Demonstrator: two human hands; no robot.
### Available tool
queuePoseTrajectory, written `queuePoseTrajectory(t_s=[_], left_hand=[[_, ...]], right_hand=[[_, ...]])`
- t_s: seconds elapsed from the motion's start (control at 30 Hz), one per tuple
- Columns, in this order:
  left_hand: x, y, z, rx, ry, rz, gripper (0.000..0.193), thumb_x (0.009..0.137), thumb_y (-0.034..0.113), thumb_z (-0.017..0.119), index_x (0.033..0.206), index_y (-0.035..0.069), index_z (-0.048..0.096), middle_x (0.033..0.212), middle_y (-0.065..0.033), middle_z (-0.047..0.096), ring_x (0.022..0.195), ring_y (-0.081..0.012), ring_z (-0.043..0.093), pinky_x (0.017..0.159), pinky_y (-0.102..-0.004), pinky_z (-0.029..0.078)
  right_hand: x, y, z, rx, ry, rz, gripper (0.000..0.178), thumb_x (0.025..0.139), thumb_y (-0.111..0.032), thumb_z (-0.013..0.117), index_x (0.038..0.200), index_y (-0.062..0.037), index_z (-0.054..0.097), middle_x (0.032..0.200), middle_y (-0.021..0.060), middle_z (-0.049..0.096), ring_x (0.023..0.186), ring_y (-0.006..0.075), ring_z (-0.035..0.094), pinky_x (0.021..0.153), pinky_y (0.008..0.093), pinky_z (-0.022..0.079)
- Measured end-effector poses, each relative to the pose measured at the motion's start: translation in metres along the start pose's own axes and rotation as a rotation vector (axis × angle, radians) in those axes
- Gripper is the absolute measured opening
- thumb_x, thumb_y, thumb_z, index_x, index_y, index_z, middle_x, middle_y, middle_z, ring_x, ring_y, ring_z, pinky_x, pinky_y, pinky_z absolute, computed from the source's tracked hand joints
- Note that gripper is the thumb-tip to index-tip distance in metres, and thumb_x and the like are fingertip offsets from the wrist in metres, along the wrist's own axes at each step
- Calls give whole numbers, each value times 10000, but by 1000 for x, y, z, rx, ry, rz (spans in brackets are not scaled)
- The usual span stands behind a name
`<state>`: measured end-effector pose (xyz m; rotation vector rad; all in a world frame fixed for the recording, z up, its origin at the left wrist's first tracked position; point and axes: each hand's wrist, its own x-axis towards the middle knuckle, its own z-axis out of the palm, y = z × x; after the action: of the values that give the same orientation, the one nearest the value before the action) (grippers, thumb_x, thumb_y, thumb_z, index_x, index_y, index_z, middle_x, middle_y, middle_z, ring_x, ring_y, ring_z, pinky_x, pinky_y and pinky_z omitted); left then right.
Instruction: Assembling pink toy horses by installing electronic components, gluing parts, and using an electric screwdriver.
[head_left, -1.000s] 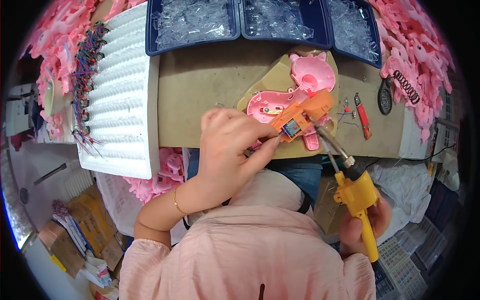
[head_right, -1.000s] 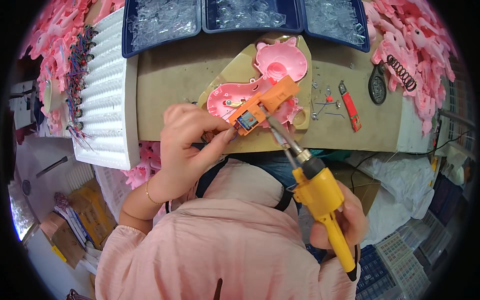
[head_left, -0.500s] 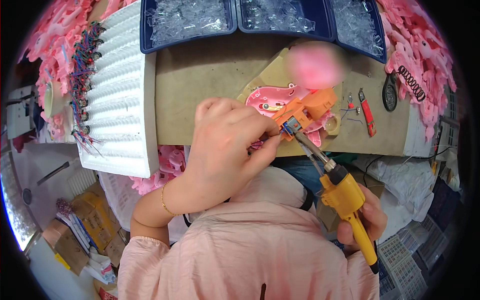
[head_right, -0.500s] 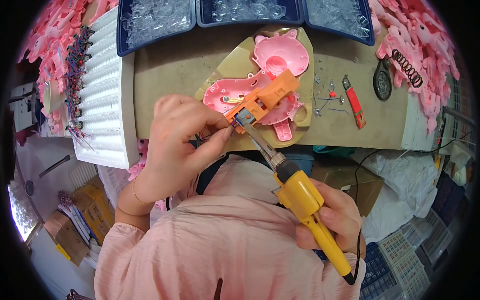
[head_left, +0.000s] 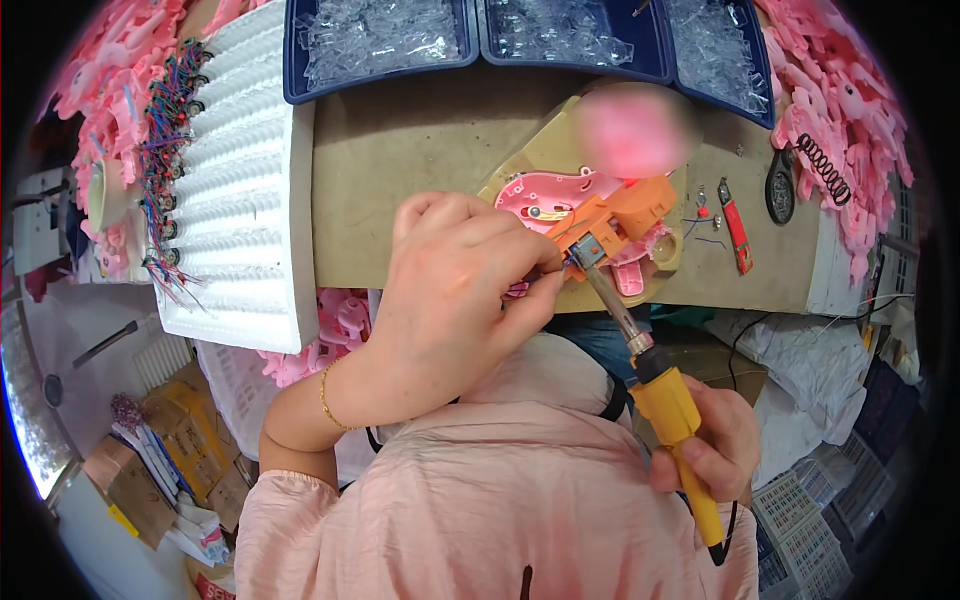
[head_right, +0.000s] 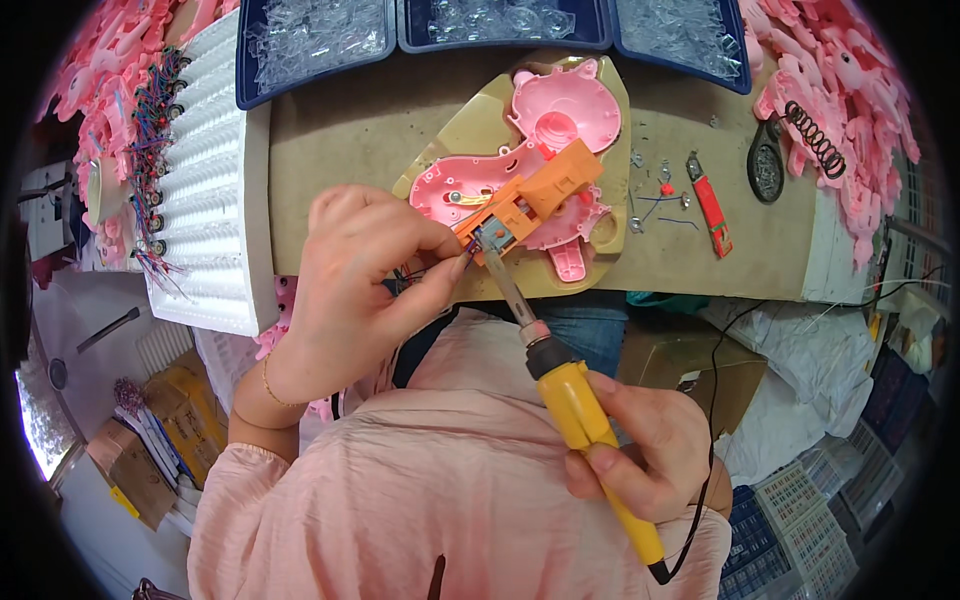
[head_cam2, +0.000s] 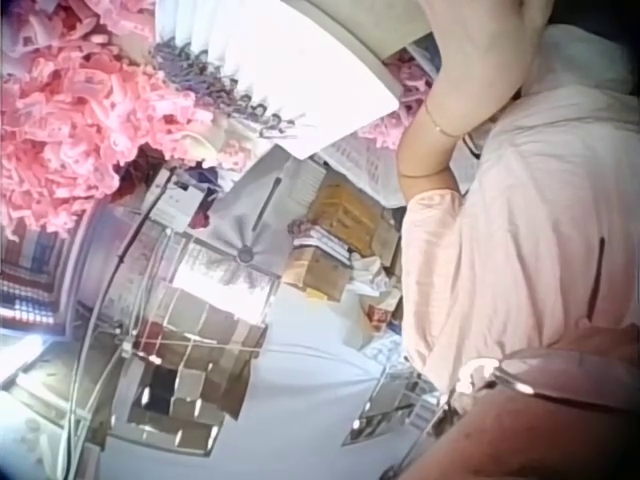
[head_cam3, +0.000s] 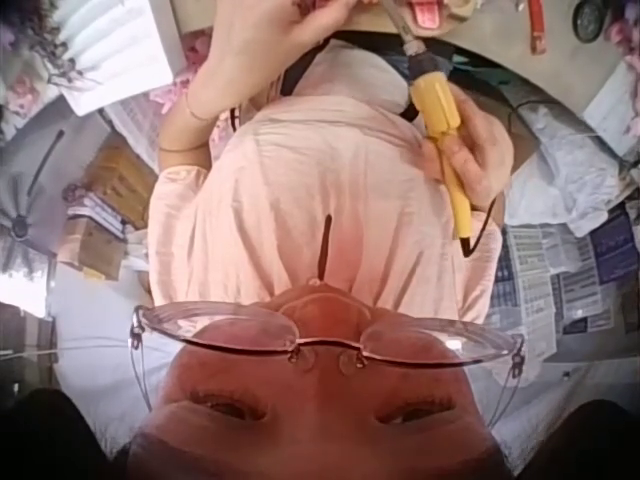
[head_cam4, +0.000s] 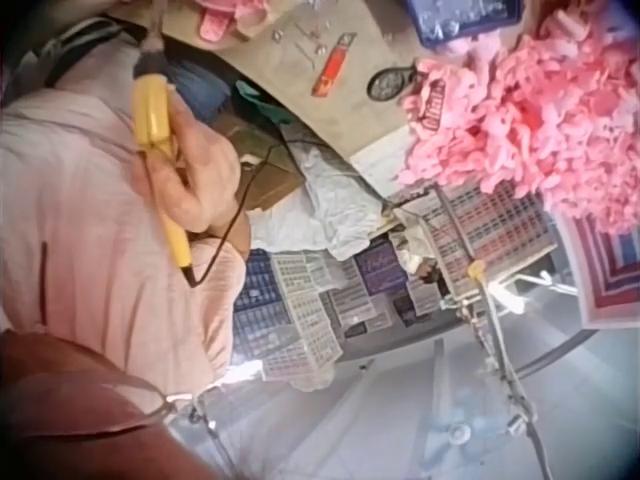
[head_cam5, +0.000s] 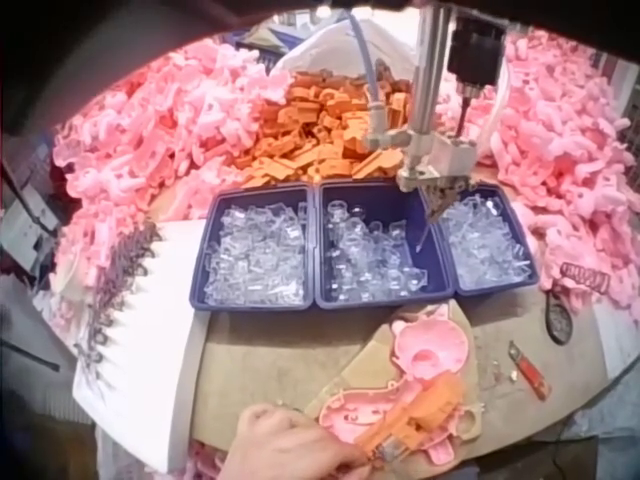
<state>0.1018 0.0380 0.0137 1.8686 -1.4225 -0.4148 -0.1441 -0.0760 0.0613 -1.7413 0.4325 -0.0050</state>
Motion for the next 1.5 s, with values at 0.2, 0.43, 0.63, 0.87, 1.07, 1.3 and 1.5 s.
queuePoseTrajectory(t_s=[0.2,0.43,0.63,0.87,1.07,1.3,1.5], left_hand=[[-1,1,0,6,13,-5,70,689,106,653,701,101,584,659,5,552,722,-189,523,763,-354,347],[-5,-1,-12,136,26,155,115,717,84,679,824,87,637,752,-19,615,751,-183,548,771,-337,372],[-23,3,6,-623,167,-341,239,784,15,620,1021,36,631,849,-81,664,732,-188,624,696,-285,472],[-12,3,4,-174,-27,-82,82,730,118,669,804,84,658,735,-18,590,595,-165,521,618,-300,362],[-14,5,11,-75,24,-79,80,708,129,678,780,103,654,723,1,555,671,-172,497,681,-314,331],[-16,4,8,-101,10,-103,67,720,85,680,777,66,650,729,-16,557,711,-154,495,711,-282,349],[-15,4,9,-129,-18,-107,75,726,81,672,792,54,647,768,-34,563,739,-163,498,703,-281,370]], right_hand=[[-20,35,13,-173,303,-348,586,825,-302,610,1275,-14,369,1150,249,515,1060,298,533,868,375,444],[-39,49,17,-93,561,-296,636,824,-381,629,1297,-99,310,1221,239,460,1094,329,508,909,425,431],[-17,40,25,-42,867,-386,609,802,-364,646,1233,-16,392,1170,184,508,1081,284,524,914,416,437],[-31,43,29,54,980,-279,629,786,-382,655,1241,-32,397,1163,160,514,1084,272,521,935,396,418],[-31,48,36,198,712,-394,626,794,-378,671,1248,-56,384,1190,149,495,1103,270,500,949,400,394],[-24,49,27,26,359,-452,577,810,-127,653,1286,-105,327,1169,374,440,947,392,591,754,406,506],[-18,47,28,66,347,-448,531,753,-61,695,1175,-79,374,1150,374,458,945,374,600,759,397,505]])
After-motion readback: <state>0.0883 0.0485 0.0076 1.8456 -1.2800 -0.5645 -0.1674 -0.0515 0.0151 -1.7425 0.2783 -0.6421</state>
